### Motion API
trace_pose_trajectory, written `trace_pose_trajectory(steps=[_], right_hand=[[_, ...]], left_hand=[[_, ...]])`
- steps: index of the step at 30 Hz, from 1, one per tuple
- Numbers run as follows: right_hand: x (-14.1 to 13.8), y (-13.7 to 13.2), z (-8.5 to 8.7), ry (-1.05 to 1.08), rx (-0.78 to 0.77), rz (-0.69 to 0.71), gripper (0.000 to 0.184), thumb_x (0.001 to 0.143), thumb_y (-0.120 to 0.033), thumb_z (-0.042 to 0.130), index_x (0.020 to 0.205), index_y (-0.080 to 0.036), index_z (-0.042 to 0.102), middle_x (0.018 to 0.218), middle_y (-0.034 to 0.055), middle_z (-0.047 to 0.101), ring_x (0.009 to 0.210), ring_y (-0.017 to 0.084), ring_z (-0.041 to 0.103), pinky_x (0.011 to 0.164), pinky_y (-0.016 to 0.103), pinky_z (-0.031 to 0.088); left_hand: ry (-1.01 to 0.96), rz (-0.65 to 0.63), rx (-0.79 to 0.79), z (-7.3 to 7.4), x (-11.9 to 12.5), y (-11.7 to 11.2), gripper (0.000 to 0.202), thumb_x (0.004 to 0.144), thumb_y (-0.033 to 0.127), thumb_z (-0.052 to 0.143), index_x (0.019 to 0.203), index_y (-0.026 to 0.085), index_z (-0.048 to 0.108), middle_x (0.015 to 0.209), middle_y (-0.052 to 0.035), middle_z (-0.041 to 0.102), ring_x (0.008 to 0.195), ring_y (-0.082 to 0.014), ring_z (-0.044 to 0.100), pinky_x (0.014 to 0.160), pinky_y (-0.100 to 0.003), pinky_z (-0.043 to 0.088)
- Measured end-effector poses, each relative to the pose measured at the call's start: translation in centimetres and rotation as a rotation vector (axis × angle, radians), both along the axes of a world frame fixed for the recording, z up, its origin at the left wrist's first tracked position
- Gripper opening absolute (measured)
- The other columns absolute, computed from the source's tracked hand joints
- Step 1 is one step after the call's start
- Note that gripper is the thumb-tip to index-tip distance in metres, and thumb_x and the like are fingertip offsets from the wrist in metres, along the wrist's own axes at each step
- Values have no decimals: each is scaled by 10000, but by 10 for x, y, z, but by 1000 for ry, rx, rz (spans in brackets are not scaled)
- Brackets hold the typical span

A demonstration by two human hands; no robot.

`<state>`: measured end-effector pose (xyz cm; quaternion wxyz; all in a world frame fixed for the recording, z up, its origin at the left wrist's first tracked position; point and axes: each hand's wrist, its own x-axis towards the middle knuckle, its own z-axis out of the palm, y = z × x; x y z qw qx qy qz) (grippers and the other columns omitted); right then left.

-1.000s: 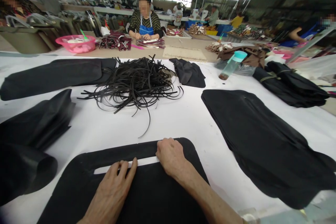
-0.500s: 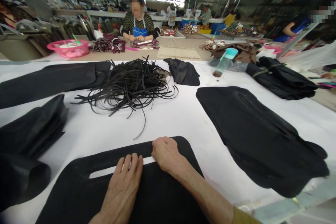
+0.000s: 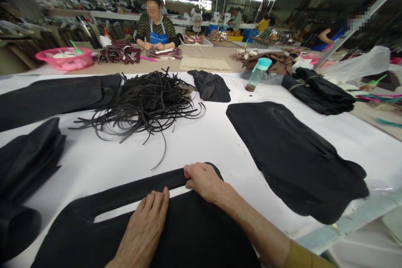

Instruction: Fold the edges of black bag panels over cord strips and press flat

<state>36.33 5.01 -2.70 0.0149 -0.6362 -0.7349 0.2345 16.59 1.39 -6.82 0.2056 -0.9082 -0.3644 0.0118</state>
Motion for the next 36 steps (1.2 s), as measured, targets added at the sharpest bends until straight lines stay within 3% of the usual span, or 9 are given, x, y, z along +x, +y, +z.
trace_pose_trajectory(steps=[7, 14, 19, 24, 32, 36], right_hand=[[7, -7, 3, 1, -12, 35, 93, 797, -181, 558, 707, -200, 564, 805, -26, 594, 759, 115, 531, 671, 210, 330], [-5, 9, 16, -148, -147, -2, 67, 742, -163, 592, 724, -165, 656, 748, 66, 667, 740, 207, 611, 601, 259, 361], [-11, 19, 28, -221, -233, -40, 97, 715, -171, 643, 798, -160, 693, 811, 98, 690, 786, 236, 638, 618, 265, 402], [-5, 22, 29, -241, -262, -77, 270, 675, -321, 735, 893, -169, 684, 885, 99, 689, 852, 254, 630, 655, 281, 429], [7, 24, 19, -242, -271, -162, 292, 645, -408, 753, 822, -184, 691, 834, 84, 687, 820, 247, 628, 625, 272, 407], [12, 19, 24, -242, -239, -180, 202, 660, -315, 735, 798, -178, 682, 818, 83, 680, 810, 235, 616, 612, 262, 373]], left_hand=[[-54, 1, 26, -1, 1, 0, 501, 697, 48, 448, 1183, 77, 569, 932, -123, 620, 874, -246, 558, 788, -359, 502], [-19, 35, 6, -6, -1, -4, 509, 710, 52, 487, 1215, 78, 540, 979, -142, 599, 906, -270, 544, 809, -384, 479], [66, 43, -46, 3, 7, -3, 539, 771, 63, 445, 1299, 169, 454, 954, -115, 591, 874, -258, 553, 773, -400, 469], [126, 90, -107, 11, 19, -1, 580, 783, 44, 416, 1328, 245, 409, 888, -103, 586, 760, -250, 570, 640, -367, 452], [269, 159, -83, 15, 39, 4, 726, 814, 28, 366, 1386, 421, 152, 753, -77, 608, 635, -249, 609, 520, -309, 400], [321, 187, -33, 16, 47, 5, 822, 808, -2, 358, 1367, 447, -45, 726, -76, 623, 595, -262, 617, 493, -313, 399]])
